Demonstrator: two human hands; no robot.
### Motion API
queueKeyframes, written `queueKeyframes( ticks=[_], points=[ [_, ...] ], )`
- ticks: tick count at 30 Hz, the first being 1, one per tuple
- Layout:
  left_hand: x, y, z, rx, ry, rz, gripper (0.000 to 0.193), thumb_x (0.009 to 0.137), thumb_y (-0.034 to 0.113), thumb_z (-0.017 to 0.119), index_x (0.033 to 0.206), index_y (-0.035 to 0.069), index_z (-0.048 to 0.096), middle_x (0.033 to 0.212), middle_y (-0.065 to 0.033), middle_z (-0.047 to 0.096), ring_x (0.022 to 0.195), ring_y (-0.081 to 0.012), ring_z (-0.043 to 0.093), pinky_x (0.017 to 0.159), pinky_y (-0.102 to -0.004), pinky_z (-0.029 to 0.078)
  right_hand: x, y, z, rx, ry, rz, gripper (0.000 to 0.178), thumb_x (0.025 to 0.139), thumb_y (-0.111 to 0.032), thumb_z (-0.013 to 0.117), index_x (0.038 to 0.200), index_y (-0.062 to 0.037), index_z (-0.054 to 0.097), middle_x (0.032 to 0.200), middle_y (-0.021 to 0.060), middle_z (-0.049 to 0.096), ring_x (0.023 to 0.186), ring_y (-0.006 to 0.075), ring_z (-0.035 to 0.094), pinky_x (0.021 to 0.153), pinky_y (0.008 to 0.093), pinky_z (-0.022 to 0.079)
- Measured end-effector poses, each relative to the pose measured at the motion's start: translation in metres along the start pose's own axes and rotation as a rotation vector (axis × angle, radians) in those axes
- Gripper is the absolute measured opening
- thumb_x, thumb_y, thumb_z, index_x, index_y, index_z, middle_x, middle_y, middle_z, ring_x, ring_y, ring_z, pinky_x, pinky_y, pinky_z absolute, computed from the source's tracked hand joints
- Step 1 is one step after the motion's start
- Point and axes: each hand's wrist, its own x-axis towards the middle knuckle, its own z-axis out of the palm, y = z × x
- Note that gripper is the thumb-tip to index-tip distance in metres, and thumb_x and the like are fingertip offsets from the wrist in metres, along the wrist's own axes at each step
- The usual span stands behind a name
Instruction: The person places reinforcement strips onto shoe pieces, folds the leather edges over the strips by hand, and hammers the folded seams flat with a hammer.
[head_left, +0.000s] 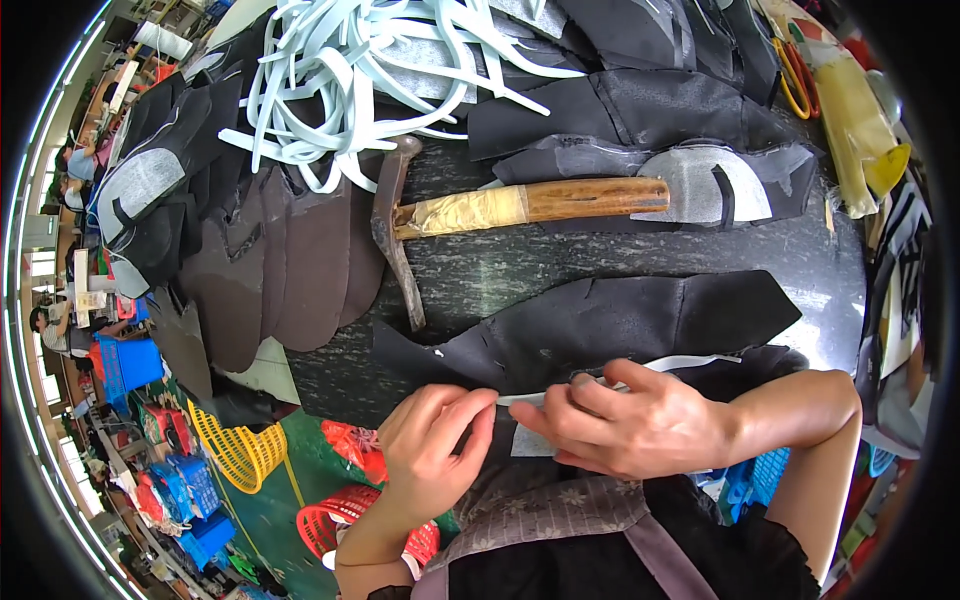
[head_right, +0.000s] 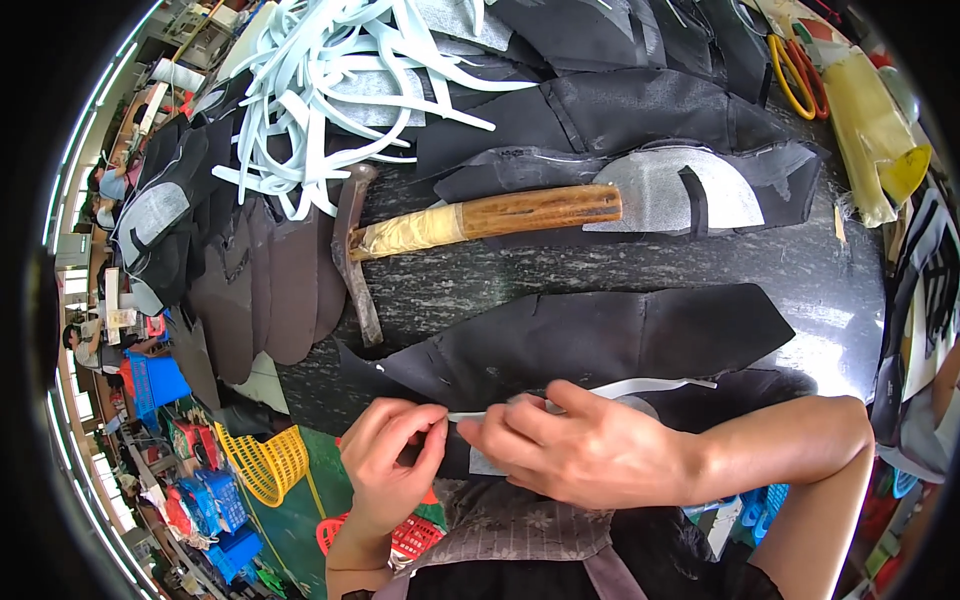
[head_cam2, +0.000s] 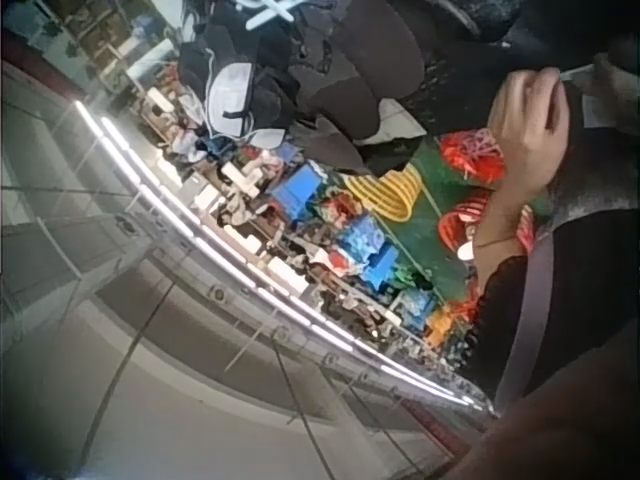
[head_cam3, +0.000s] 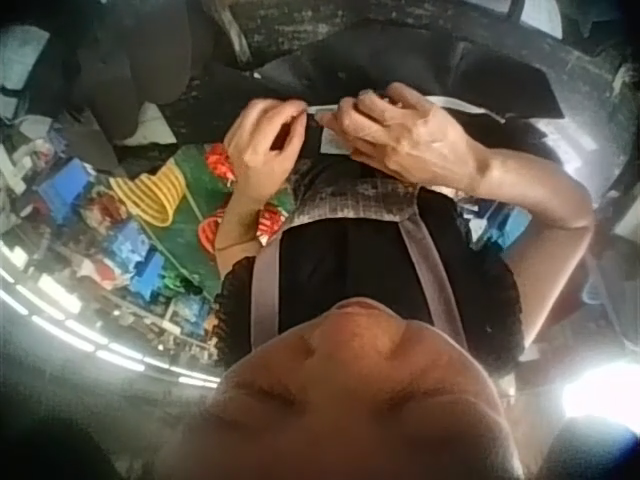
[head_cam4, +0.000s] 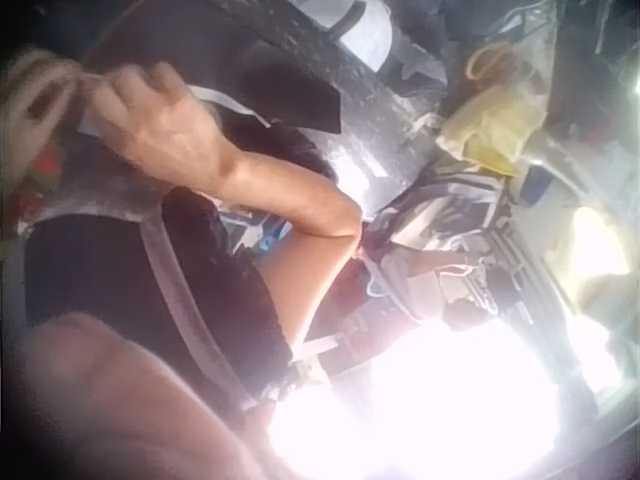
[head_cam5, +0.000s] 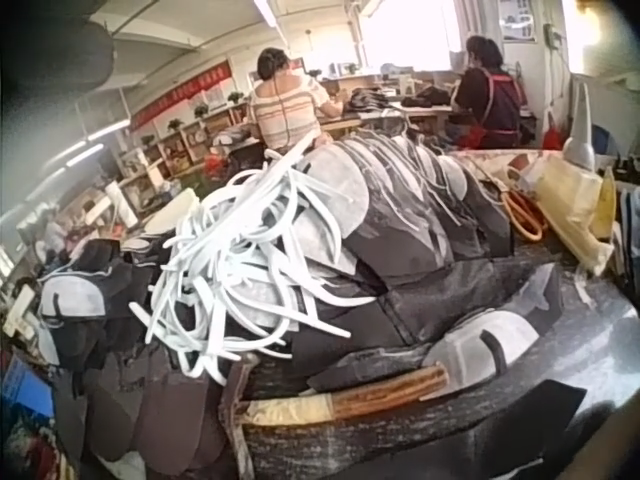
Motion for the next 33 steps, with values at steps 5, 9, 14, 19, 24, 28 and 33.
queueKeyframes(
  ticks=[5, 9, 14, 19, 24, 28, 33],
  points=[
    [0.011, -0.024, -0.016, 0.281, -0.074, 0.260, 0.024, 0.071, 0.015, 0.085, 0.093, 0.016, 0.076, 0.092, 0.0034, 0.059, 0.085, -0.0191, 0.054, 0.082, -0.0400, 0.037, 0.006, 0.000, -0.002, 0.073, -0.106, 0.054, 0.069, 0.084, -0.047, 0.070, 0.136, -0.0045, 0.058, 0.110, 0.0000, 0.054, 0.097, 0.0128, 0.053, 0.076, 0.0279, 0.042],
    [-0.001, -0.038, -0.019, 0.487, 0.003, 0.469, 0.019, 0.077, 0.020, 0.082, 0.095, 0.018, 0.076, 0.103, 0.0051, 0.064, 0.086, -0.0157, 0.054, 0.087, -0.0425, 0.035, -0.011, -0.002, -0.006, 0.091, -0.127, 0.061, 0.078, 0.080, -0.049, 0.072, 0.143, -0.0066, 0.052, 0.119, 0.0016, 0.054, 0.105, 0.0127, 0.053, 0.087, 0.0284, 0.044],
    [-0.024, 0.017, 0.030, 0.123, -0.179, 0.530, 0.056, 0.078, 0.025, 0.082, 0.124, -0.003, 0.065, 0.122, -0.0171, 0.065, 0.117, -0.0339, 0.065, 0.091, -0.0423, 0.058, -0.041, -0.011, 0.002, 0.367, 0.244, 0.145, 0.059, 0.071, -0.024, 0.075, 0.123, -0.0004, 0.060, 0.117, 0.0129, 0.061, 0.111, 0.0287, 0.066, 0.097, 0.0386, 0.055],
    [0.005, 0.026, 0.014, 0.475, -0.410, 0.819, 0.037, 0.081, 0.008, 0.059, 0.112, -0.010, 0.069, 0.123, -0.0214, 0.067, 0.122, -0.0322, 0.063, 0.109, -0.0426, 0.049, -0.046, -0.020, -0.006, 0.165, 0.109, 0.054, 0.037, 0.073, -0.021, 0.078, 0.095, 0.0069, 0.069, 0.111, 0.0178, 0.066, 0.114, 0.0352, 0.066, 0.101, 0.0431, 0.055],
    [0.018, 0.037, 0.005, 0.418, -0.539, 0.827, 0.039, 0.080, 0.013, 0.067, 0.111, -0.011, 0.068, 0.124, -0.0240, 0.064, 0.120, -0.0353, 0.063, 0.108, -0.0430, 0.050, -0.055, -0.025, -0.015, 0.158, 0.071, 0.163, 0.041, 0.080, -0.019, 0.073, 0.108, 0.0103, 0.069, 0.127, 0.0223, 0.064, 0.120, 0.0330, 0.063, 0.106, 0.0414, 0.051],
    [0.037, 0.055, 0.004, 0.139, -0.452, 0.587, 0.048, 0.080, 0.013, 0.075, 0.120, -0.010, 0.063, 0.130, -0.0246, 0.060, 0.121, -0.0400, 0.060, 0.104, -0.0463, 0.050, -0.056, -0.026, -0.011, 0.015, -0.017, 0.116, 0.041, 0.084, -0.015, 0.065, 0.115, 0.0127, 0.067, 0.131, 0.0230, 0.063, 0.123, 0.0326, 0.062, 0.107, 0.0404, 0.050],
    [0.088, -0.007, -0.050, 0.868, -0.053, 0.497, 0.035, 0.086, 0.003, 0.065, 0.121, 0.002, 0.066, 0.122, -0.0150, 0.064, 0.112, -0.0325, 0.061, 0.098, -0.0448, 0.048, -0.065, -0.026, -0.004, -0.015, 0.081, 0.104, 0.038, 0.085, -0.013, 0.065, 0.114, 0.0129, 0.068, 0.133, 0.0232, 0.061, 0.123, 0.0314, 0.063, 0.107, 0.0395, 0.050]
  ],
)
